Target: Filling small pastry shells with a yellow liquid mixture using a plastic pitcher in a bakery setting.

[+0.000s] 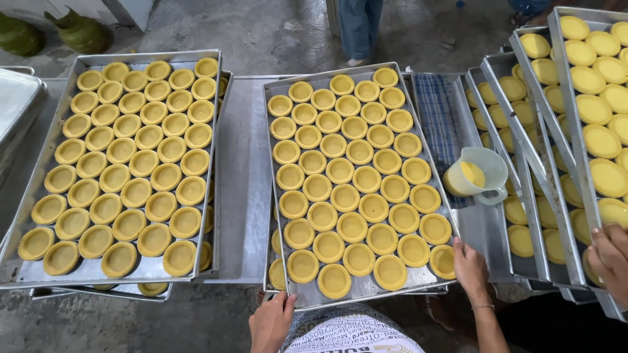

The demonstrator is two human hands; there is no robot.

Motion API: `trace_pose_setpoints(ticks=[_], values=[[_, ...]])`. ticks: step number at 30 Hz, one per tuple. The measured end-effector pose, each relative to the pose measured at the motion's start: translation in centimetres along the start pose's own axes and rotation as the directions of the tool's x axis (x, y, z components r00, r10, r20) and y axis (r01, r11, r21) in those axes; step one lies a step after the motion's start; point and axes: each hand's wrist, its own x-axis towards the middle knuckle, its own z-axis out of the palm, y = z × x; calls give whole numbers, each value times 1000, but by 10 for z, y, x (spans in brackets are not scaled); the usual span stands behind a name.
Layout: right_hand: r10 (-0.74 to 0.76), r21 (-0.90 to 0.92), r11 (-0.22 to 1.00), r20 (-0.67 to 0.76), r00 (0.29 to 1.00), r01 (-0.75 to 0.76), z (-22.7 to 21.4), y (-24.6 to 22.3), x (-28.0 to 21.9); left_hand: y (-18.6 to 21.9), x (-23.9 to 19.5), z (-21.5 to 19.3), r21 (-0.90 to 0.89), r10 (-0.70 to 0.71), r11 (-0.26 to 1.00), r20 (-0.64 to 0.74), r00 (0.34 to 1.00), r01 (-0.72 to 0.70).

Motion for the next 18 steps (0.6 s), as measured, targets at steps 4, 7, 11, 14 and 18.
trace_pose_setpoints(ticks=[4, 7, 11, 14, 18], values=[[-6, 19, 1000, -11, 1000, 6, -1, -5, -8, 2, -3, -5, 0, -2, 1000, 1, 1000, 2], [13, 55, 998, -24, 1000, -11, 0, -6, -8, 8, -9, -17, -7, 3, 1000, 12, 1000, -2], [7, 35, 999, -33, 999, -6, 4, -2, -3, 17, -13, -40, -4, 9, 1000, -72, 997, -9], [-18, 24, 1000, -44, 999, 19, 8, 5, 2, 24, -4, -51, -45, 38, 998, -205, 978, -48], [-3, 38, 999, -43, 999, 5, 4, -1, -1, 38, 9, -67, -89, 107, 984, -384, 917, -152]])
